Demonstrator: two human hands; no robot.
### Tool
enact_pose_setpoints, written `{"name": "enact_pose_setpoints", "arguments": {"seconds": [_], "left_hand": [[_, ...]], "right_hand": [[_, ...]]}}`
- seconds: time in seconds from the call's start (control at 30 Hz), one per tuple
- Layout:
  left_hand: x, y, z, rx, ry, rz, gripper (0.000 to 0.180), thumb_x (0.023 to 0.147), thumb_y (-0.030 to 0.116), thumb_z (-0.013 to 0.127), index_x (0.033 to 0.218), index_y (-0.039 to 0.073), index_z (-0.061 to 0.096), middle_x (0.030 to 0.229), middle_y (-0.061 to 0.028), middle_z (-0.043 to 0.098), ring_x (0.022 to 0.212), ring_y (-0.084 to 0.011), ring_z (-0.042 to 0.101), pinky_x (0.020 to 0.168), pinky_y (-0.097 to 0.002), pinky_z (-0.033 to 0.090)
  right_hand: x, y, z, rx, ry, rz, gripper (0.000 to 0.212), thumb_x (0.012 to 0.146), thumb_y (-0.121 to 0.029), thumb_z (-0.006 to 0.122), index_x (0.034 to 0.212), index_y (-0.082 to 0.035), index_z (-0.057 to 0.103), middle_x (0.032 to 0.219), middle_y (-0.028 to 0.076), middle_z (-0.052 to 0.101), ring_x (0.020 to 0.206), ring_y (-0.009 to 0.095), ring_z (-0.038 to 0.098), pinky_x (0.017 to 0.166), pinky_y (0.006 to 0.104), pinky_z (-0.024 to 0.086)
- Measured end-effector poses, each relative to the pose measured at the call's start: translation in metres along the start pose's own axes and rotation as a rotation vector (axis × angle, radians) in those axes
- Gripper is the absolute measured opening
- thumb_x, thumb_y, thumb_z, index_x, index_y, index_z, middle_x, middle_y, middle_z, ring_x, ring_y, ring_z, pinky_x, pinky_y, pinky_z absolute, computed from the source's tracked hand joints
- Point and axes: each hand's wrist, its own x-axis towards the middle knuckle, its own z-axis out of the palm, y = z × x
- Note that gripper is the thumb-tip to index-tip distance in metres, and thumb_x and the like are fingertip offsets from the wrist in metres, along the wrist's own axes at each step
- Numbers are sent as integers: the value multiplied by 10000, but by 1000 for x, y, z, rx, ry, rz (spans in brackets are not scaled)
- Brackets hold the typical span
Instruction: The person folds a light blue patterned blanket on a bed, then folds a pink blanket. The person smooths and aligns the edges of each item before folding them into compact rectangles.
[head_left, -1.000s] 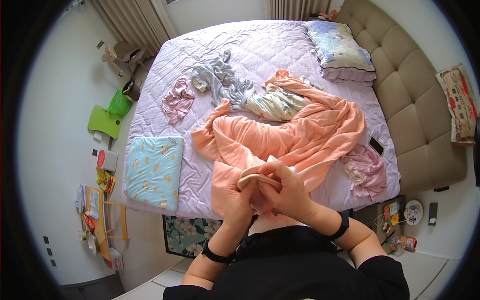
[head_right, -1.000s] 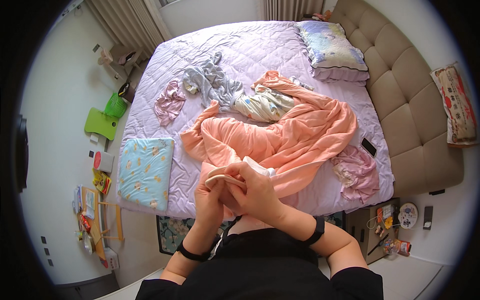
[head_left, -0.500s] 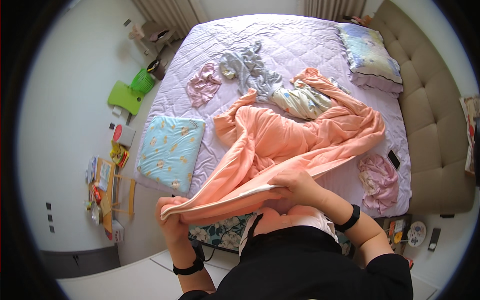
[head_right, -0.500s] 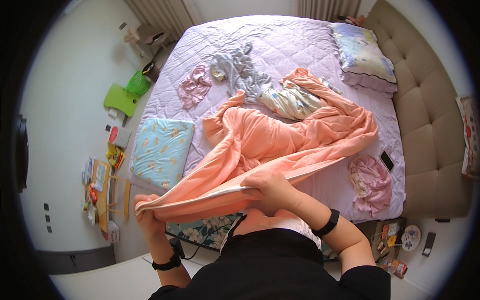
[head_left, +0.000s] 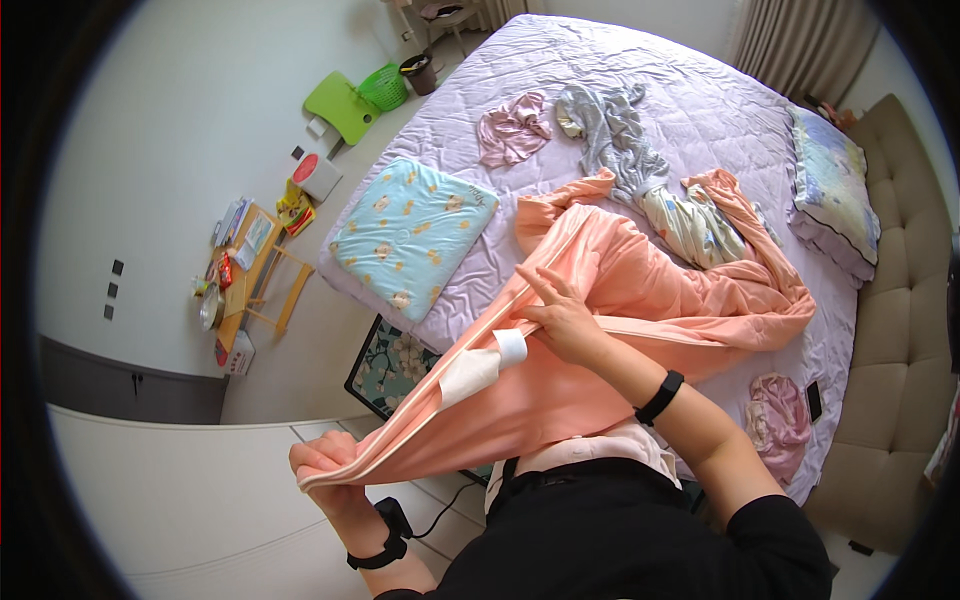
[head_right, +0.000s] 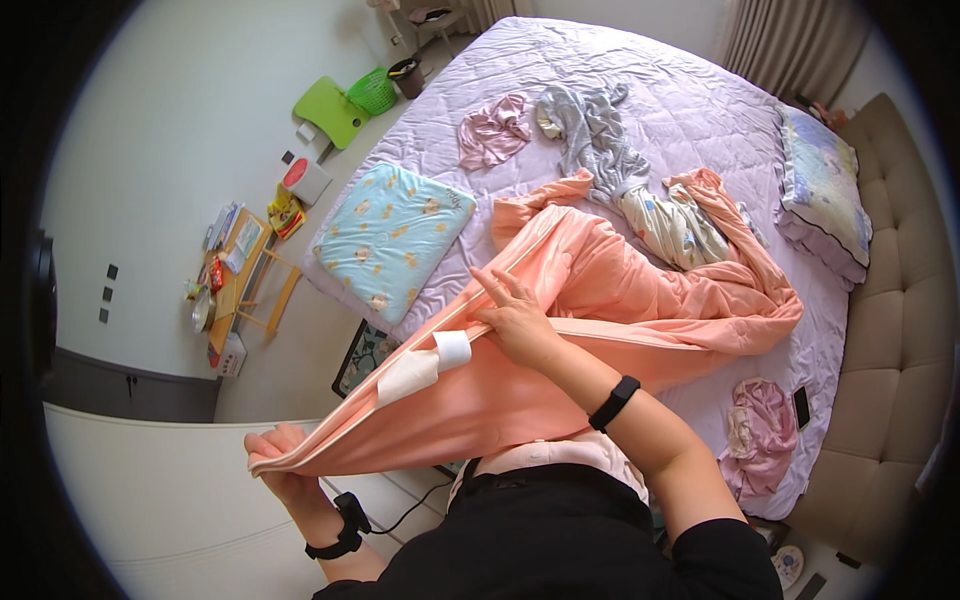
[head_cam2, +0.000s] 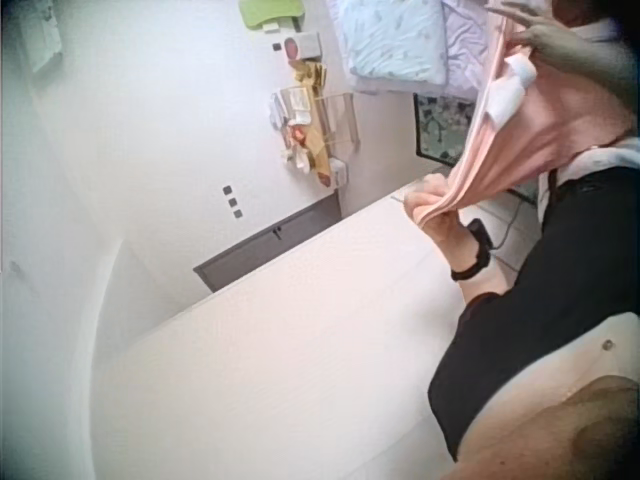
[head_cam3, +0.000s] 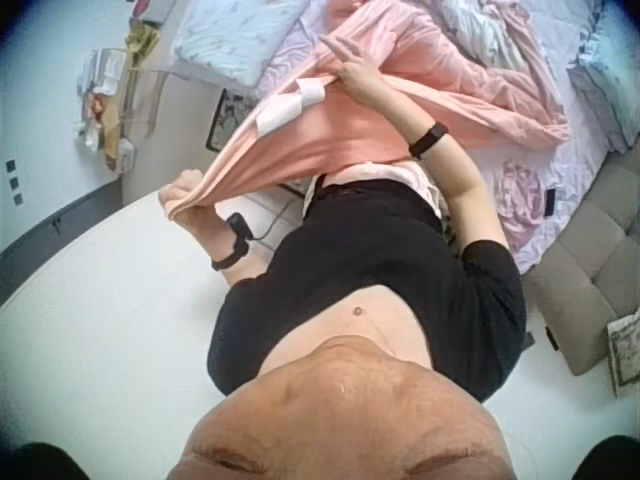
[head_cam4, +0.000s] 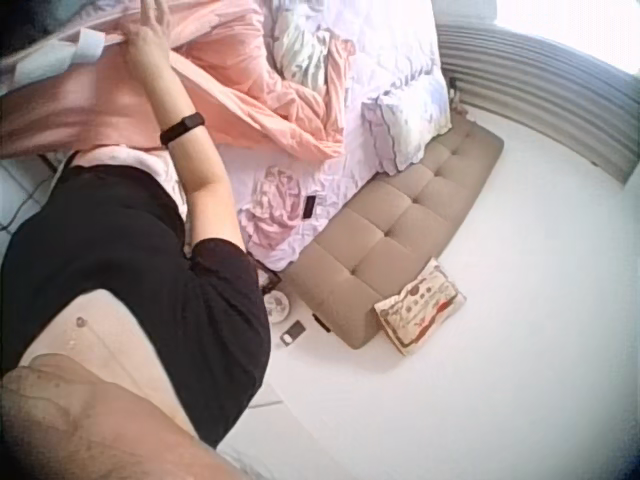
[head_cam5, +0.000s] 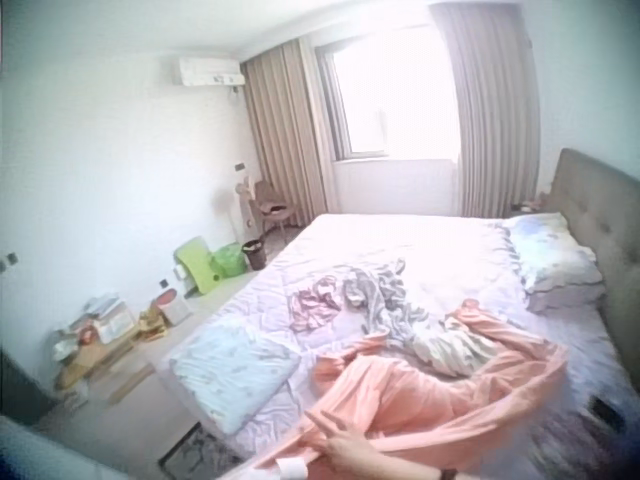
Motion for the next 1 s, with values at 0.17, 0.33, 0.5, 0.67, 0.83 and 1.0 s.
{"name": "enact_pose_setpoints", "arguments": {"seconds": [0.17,0.33,0.5,0.67,0.83,1.0], "left_hand": [[-13,14,-22,-139,-22,40,333,945,332,662,757,152,455,628,18,533,537,-99,407,499,-260,327],[-12,14,-41,100,271,-15,318,952,241,656,869,157,361,696,45,452,692,-88,480,622,-251,424],[37,-49,-71,146,415,-195,230,988,95,568,1209,30,577,1130,-67,631,1058,-174,603,938,-326,490],[120,-81,-1,-55,279,-227,243,1008,141,551,1218,21,582,1196,-77,629,1126,-174,589,975,-331,475],[216,-59,70,-197,129,-25,304,1013,219,552,1242,21,572,1241,-82,618,1176,-183,567,1024,-355,453],[279,7,117,-284,79,205,374,1022,290,529,1291,31,518,1296,-87,567,1226,-194,527,1053,-384,433]], "right_hand": [[20,37,21,21,-305,-104,337,773,-131,707,1103,-203,719,1380,33,526,1393,316,326,1104,572,262],[20,47,-7,320,-133,110,254,738,26,697,982,-37,729,892,104,610,838,269,607,758,330,487],[7,78,-102,377,98,299,254,767,24,663,1013,-3,721,861,68,623,811,160,604,732,291,481],[1,24,-226,-9,531,195,207,765,40,580,929,7,703,799,92,592,777,202,586,723,294,460],[-21,-44,-346,-355,926,44,184,792,43,594,956,22,675,867,42,618,847,132,583,806,231,457],[-41,-140,-399,-533,1298,-19,126,881,-56,642,978,-20,714,844,-38,673,818,52,576,773,192,458]]}}
